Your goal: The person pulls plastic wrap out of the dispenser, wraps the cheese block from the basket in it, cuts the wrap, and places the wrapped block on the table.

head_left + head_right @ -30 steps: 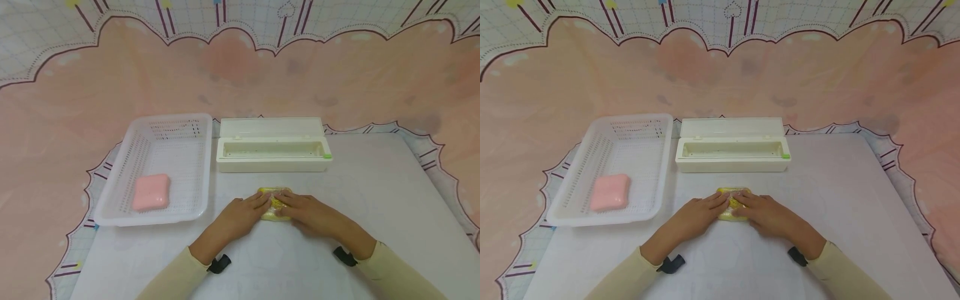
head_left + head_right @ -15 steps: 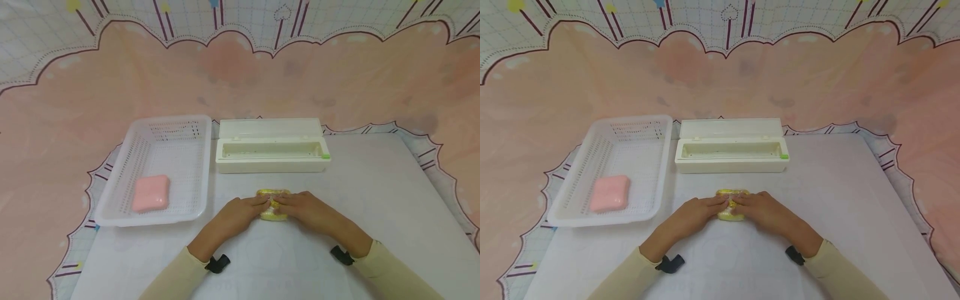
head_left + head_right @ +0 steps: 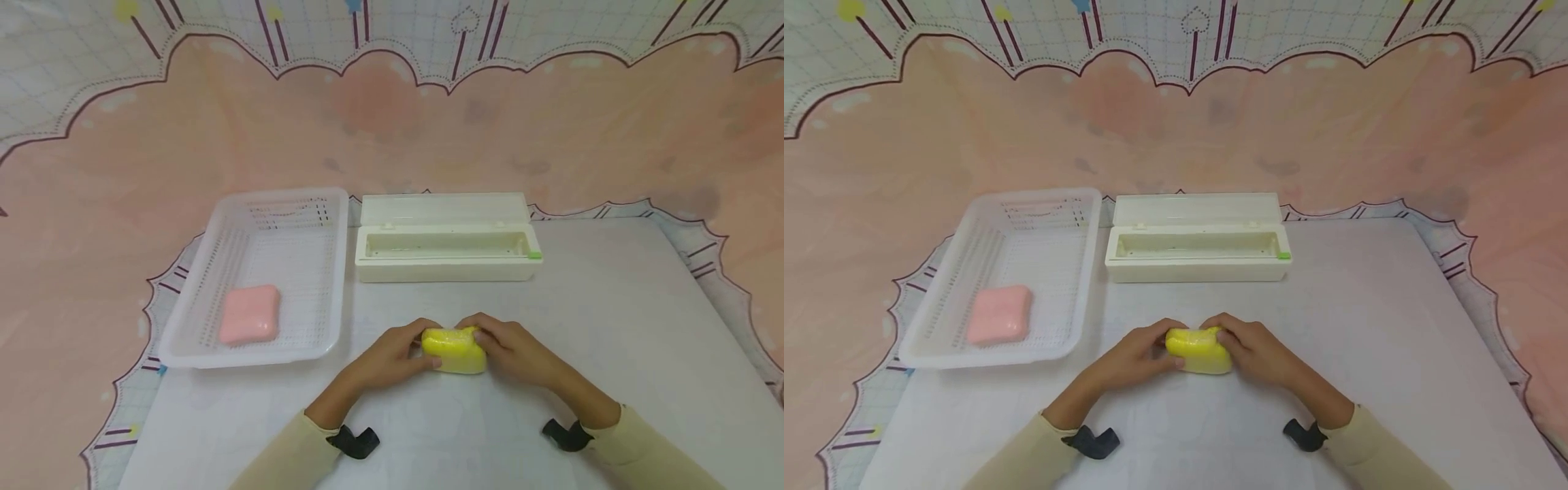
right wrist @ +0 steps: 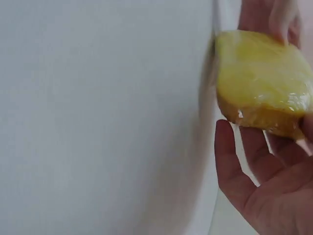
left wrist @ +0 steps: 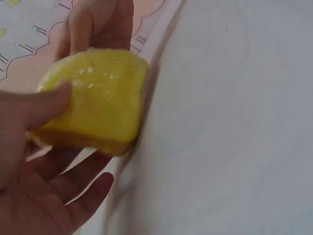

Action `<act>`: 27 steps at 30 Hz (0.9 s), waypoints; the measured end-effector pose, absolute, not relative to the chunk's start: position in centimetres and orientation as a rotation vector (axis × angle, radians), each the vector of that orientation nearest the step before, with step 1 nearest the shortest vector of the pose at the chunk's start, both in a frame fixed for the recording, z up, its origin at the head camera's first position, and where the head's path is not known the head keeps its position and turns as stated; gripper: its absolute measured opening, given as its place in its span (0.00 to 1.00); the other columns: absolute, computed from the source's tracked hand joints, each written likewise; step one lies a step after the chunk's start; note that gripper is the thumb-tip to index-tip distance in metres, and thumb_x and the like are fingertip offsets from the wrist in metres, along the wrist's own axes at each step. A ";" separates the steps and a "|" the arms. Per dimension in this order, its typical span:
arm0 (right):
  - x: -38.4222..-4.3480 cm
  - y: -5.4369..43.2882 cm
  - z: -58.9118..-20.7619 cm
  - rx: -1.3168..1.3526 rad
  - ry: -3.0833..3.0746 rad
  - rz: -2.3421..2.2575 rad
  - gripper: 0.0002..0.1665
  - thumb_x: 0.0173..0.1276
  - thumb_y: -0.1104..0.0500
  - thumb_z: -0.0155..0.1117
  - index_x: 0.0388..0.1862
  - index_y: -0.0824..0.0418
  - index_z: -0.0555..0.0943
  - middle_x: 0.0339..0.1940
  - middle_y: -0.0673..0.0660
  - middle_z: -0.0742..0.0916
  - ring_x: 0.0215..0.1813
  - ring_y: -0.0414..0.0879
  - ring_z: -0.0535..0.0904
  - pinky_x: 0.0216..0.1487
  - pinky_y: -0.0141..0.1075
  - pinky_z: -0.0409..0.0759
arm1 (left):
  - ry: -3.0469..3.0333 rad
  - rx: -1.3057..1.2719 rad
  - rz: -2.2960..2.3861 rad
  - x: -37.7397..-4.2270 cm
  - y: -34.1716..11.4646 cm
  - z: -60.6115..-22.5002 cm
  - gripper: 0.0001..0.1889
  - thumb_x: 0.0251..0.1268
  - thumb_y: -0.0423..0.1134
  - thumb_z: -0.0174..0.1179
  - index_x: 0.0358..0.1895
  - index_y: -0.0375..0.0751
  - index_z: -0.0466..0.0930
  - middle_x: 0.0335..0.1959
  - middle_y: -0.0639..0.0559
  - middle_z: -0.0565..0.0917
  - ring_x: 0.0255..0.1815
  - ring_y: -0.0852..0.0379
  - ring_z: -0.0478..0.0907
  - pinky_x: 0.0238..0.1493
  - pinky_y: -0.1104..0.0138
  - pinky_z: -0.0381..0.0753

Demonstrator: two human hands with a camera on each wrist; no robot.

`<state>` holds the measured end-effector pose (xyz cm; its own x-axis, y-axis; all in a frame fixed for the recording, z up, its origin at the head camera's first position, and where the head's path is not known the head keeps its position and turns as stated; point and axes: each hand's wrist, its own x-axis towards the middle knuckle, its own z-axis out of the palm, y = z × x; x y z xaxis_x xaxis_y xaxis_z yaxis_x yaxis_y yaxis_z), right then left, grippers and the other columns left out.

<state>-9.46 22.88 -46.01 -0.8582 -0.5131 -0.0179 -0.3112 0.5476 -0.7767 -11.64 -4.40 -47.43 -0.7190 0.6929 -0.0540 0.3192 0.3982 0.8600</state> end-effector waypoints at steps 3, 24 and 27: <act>-9.2 22.6 -45.6 -0.398 2.339 -1.367 0.19 0.84 0.45 0.45 0.65 0.47 0.74 0.58 0.52 0.84 0.52 0.46 0.81 0.54 0.39 0.82 | 2.198 0.683 1.389 -11.4 -3.6 -47.6 0.18 0.72 0.49 0.64 0.59 0.51 0.74 0.52 0.56 0.85 0.53 0.59 0.83 0.56 0.64 0.82; -8.2 25.7 -45.9 0.186 2.100 -1.733 0.41 0.80 0.42 0.55 0.84 0.50 0.53 0.80 0.67 0.63 0.55 0.52 0.82 0.50 0.45 0.88 | 1.764 0.037 1.864 -11.4 3.3 -47.6 0.28 0.73 0.39 0.61 0.74 0.43 0.67 0.55 0.42 0.84 0.44 0.52 0.87 0.46 0.57 0.89; -8.5 27.5 -45.7 0.242 2.212 -1.649 0.45 0.79 0.37 0.52 0.85 0.51 0.49 0.82 0.66 0.60 0.57 0.52 0.81 0.50 0.40 0.88 | 1.780 0.027 1.892 -11.9 5.7 -47.6 0.27 0.72 0.40 0.63 0.71 0.46 0.69 0.55 0.45 0.84 0.44 0.53 0.87 0.45 0.59 0.89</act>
<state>-8.48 27.49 -45.68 -0.9168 -0.0817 -0.3909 0.3513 0.3005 -0.8867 -11.92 5.71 -47.65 -0.8555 0.3900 -0.3405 -0.3637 0.0154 0.9314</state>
